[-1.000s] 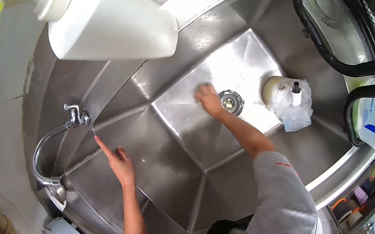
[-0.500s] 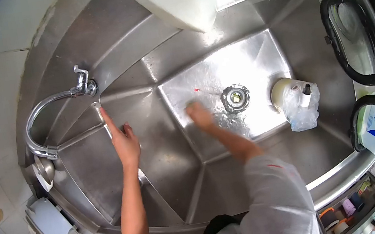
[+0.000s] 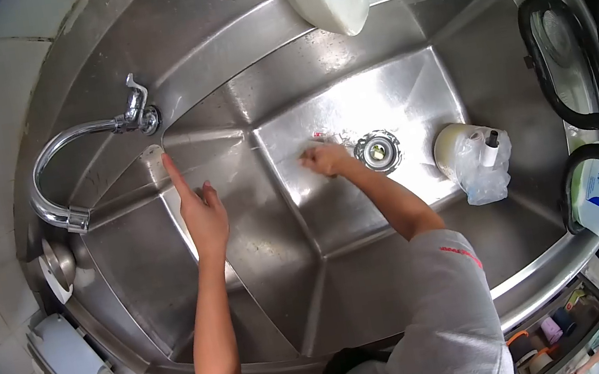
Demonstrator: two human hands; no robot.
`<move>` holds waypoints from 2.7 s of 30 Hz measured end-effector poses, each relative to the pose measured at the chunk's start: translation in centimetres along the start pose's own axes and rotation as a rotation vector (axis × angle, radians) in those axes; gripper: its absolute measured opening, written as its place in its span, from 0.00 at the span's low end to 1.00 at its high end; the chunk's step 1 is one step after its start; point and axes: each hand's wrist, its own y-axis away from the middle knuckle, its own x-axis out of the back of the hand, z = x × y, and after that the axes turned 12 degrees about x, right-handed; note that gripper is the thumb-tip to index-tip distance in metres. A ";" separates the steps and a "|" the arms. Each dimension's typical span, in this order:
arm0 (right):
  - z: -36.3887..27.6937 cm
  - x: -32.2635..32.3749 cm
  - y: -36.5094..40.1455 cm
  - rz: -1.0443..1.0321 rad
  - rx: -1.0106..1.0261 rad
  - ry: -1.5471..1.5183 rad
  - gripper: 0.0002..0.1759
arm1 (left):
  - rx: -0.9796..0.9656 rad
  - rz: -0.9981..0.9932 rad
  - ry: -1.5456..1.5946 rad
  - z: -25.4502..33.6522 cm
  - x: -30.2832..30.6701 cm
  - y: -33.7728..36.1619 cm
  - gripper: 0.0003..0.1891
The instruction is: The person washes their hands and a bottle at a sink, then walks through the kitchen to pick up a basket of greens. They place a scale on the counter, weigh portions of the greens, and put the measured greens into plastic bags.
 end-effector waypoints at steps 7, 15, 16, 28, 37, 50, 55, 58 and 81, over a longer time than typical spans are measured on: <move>3.7 -5.1 -4.8 0.801 0.059 0.088 0.13 | -0.135 0.029 0.045 -0.2 -0.4 0.0 0.41; 3.2 -2.2 3.8 0.438 0.059 0.250 0.08 | -0.106 0.009 0.034 -0.3 -0.5 0.2 0.41; 3.1 -1.3 6.1 0.457 0.065 0.163 0.08 | -0.147 0.030 0.032 -0.6 -0.6 0.1 0.41; 9.9 6.2 28.7 0.540 -0.272 0.320 0.09 | -0.041 0.033 0.010 0.5 0.3 0.5 0.41; 5.0 -3.2 4.6 0.635 0.354 0.011 0.11 | 0.096 -0.038 0.013 0.3 0.1 0.0 0.42; 12.4 -8.2 5.5 0.717 -0.301 -0.070 0.09 | -0.013 0.020 0.072 0.7 0.0 -0.2 0.41; 10.5 -6.8 4.3 0.452 -0.415 0.147 0.09 | -0.024 -0.018 0.132 0.3 -0.2 -0.2 0.41; 11.6 -6.9 4.7 0.407 -0.420 0.146 0.09 | 0.003 -0.030 0.122 0.6 0.0 -0.1 0.41; 9.0 7.6 31.4 0.840 -0.295 0.254 0.10 | -0.073 0.062 0.003 0.4 -0.1 0.4 0.42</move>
